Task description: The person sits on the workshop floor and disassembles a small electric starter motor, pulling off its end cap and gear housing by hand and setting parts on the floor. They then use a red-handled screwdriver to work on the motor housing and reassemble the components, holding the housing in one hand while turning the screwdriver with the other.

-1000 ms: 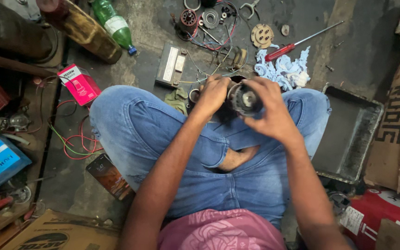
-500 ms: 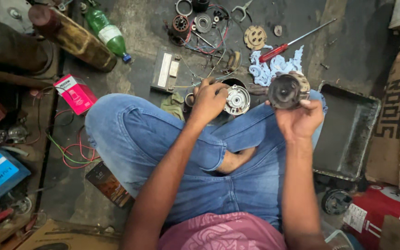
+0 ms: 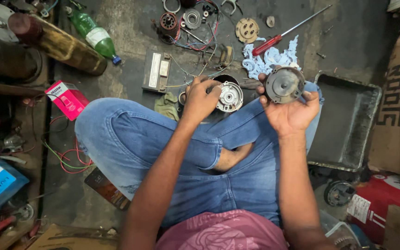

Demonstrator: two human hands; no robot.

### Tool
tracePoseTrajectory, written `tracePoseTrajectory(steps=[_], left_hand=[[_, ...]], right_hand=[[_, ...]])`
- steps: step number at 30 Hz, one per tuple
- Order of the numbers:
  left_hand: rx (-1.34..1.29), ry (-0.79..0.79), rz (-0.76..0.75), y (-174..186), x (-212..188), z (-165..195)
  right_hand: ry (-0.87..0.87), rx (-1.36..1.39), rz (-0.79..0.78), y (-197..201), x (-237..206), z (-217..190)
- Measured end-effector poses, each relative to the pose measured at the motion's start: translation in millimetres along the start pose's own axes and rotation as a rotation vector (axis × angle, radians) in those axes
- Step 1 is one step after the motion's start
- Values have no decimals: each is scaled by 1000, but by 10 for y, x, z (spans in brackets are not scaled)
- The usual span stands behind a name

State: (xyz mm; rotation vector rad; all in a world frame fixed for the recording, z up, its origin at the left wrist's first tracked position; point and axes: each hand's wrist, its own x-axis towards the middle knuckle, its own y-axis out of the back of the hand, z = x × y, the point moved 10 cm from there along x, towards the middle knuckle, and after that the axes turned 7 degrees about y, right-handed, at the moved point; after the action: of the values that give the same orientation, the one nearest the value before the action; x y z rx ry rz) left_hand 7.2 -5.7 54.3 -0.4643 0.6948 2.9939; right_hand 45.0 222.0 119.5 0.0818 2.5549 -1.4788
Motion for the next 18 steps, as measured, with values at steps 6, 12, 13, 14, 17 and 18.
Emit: tracePoseTrajectory(steps=[6,12,13,14,17,18], left_hand=[[5,-28,6,6,27,12],[4,-49,6,-11,18,-13],[3,-46,8,-5,24,-21],[1,-63,11,4,23,-11],[7,-98,7,7,17,22],[19,-101,6,13,18,27]], right_hand=[[-14,48,-30,-79,-7,22],[11,8,-56,-142,-2,-38],[42,16,-26,-125,31,-101],[72,25,7,-106,62,-179],[156,24,69,-93,156,-434],[185,21,80,-100,186,-509]])
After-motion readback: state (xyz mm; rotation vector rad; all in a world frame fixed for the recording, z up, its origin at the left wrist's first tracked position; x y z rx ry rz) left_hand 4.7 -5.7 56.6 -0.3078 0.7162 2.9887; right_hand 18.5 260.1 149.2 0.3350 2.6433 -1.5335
